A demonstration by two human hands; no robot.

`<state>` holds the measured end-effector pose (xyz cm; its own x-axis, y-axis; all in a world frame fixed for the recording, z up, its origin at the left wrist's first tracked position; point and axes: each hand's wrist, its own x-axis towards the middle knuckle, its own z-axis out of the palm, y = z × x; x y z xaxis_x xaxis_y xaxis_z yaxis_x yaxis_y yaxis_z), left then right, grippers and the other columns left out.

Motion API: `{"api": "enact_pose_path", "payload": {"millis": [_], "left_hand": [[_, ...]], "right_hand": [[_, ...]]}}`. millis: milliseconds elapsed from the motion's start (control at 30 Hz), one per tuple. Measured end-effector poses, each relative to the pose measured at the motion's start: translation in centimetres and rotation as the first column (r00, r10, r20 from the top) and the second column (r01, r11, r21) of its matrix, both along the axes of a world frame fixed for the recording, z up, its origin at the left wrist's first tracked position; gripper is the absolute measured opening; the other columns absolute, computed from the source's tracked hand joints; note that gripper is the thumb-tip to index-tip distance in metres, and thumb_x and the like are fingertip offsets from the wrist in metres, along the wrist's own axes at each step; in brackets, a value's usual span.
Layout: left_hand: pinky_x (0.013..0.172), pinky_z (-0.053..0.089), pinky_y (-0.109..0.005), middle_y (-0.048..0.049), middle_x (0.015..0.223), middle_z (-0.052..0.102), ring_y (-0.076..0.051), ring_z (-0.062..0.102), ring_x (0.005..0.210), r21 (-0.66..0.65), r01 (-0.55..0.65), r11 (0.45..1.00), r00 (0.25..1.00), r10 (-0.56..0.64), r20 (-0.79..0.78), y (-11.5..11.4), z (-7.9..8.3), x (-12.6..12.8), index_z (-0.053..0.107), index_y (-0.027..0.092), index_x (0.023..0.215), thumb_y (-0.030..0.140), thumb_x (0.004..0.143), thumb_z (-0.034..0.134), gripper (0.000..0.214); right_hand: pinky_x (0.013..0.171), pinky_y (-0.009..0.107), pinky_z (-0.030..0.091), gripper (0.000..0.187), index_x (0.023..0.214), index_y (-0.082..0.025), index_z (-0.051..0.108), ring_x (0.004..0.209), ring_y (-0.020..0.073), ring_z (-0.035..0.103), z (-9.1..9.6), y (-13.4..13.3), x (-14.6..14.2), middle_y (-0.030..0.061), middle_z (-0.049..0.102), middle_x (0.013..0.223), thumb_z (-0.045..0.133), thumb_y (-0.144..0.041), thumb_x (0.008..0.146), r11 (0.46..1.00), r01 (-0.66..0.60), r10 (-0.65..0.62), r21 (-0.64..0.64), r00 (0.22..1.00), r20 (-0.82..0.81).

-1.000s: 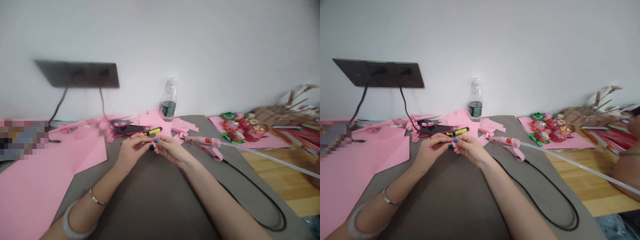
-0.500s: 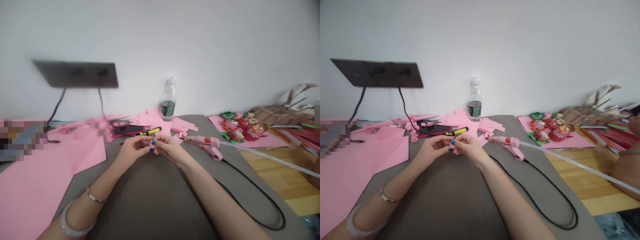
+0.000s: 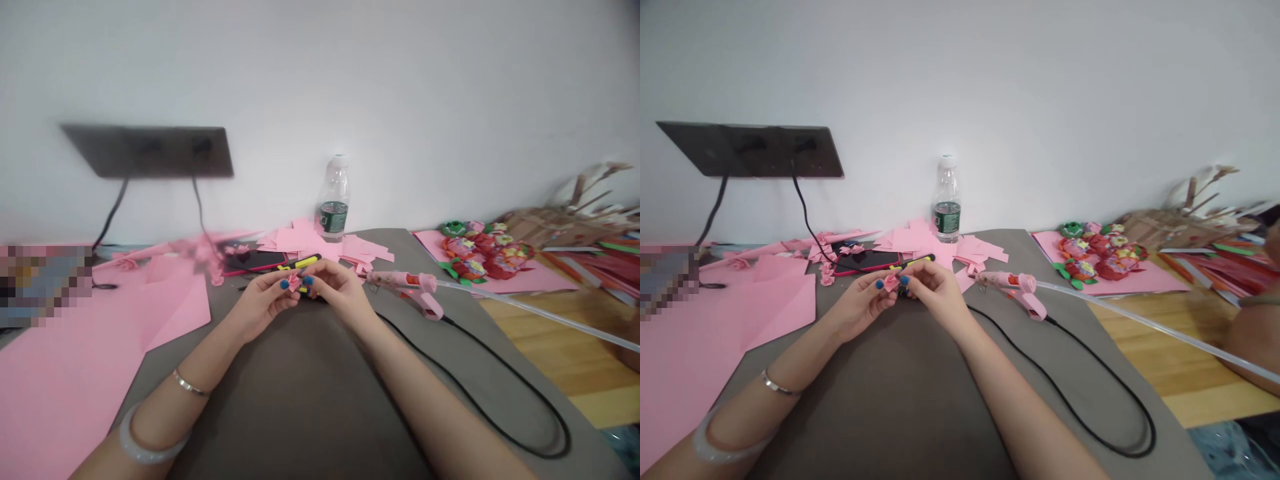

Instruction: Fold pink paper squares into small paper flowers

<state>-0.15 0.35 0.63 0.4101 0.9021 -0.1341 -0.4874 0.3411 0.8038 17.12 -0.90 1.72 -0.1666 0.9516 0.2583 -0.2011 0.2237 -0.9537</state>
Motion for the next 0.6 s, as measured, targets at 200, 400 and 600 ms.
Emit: {"api": "enact_pose_path", "payload": {"millis": [200,400,600], "left_hand": [[0.060,0.057,-0.013,-0.0018,0.068,0.072,-0.007,0.066,0.059,0.005,0.039,0.999,0.999,-0.039,-0.004,-0.03,-0.07,0.09,0.078,0.013,0.082,0.036,0.063,0.088,0.032],[0.061,0.058,-0.015,-0.0018,0.072,0.073,-0.008,0.068,0.062,0.033,-0.013,0.999,0.998,0.016,-0.068,-0.12,-0.08,0.19,0.077,0.014,0.085,0.041,0.064,0.087,0.035],[0.059,0.057,-0.017,-0.0022,0.069,0.072,-0.009,0.066,0.060,0.104,-0.041,0.994,0.979,0.061,-0.195,-0.08,0.01,0.18,0.077,0.014,0.081,0.045,0.064,0.085,0.036]], "right_hand": [[0.061,0.028,0.045,0.003,0.085,-0.022,0.066,0.073,0.0157,0.058,0.11,-0.25,-0.08,0.0033,0.063,0.083,0.064,-0.019,0.085,0.916,0.110,-0.218,0.386,0.944,0.248],[0.060,0.027,0.041,0.013,0.083,-0.021,0.064,0.073,0.0154,0.056,0.04,-0.06,0.31,0.0030,0.062,0.084,0.059,-0.009,0.086,0.878,0.072,-0.273,0.473,0.887,0.373],[0.063,0.027,0.043,0.014,0.083,-0.020,0.064,0.076,0.0159,0.055,0.18,-0.13,0.59,0.0036,0.060,0.083,0.058,-0.009,0.088,0.882,0.001,-0.243,0.471,0.858,0.453]]}}
